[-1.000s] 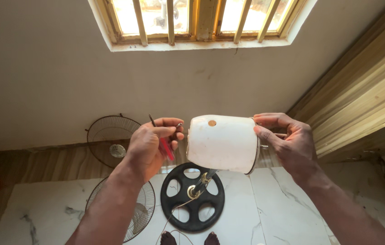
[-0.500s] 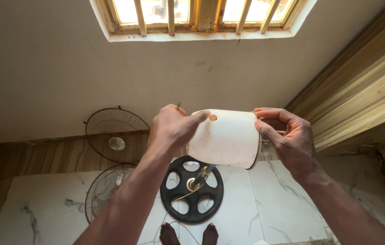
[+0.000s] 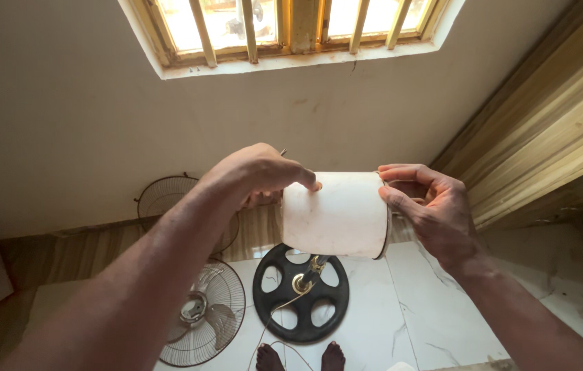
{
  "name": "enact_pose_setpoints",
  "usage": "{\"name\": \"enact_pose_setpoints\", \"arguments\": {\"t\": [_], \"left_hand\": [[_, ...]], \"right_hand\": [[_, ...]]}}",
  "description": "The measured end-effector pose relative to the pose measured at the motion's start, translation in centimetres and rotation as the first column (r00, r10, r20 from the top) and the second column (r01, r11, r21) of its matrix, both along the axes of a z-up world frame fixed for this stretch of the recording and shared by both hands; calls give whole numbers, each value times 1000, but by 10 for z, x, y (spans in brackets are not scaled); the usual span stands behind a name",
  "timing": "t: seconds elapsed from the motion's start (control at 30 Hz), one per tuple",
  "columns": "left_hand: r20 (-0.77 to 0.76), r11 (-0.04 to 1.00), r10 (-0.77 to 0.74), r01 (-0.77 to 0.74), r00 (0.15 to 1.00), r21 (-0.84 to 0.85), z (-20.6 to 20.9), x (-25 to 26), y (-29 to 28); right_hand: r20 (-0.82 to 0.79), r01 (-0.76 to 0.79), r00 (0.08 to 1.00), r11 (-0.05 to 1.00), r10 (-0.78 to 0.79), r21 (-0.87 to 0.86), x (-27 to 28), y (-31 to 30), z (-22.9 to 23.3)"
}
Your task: The person disassembles a white pedestal fan by removing the front grille, then uses a screwdriver to unscrew and remove the rear cover, exposing the motor and internal components.
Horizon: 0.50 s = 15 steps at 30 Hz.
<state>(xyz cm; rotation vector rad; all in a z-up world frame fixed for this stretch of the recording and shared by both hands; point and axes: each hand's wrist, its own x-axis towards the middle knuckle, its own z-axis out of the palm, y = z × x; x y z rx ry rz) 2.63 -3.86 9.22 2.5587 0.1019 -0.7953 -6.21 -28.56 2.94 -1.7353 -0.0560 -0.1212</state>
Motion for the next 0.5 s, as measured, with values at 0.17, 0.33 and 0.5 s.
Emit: {"name": "enact_pose_setpoints", "arguments": {"t": [0.17,0.33,0.5], "left_hand": [[39,999,32,-31,999,-33,0,-1,-2],[100,979,123,-104,987,-175,-8,-7,3],[145,979,112,-84,983,-185,-19,-8,5]], "right_hand": [[-3,-10,1000,999,10,33,2,-3,-4],[127,-20,991,993,35,-113,5,-6,-9],[92,-75,992,990,86,-117,4,-12,-9]]}}
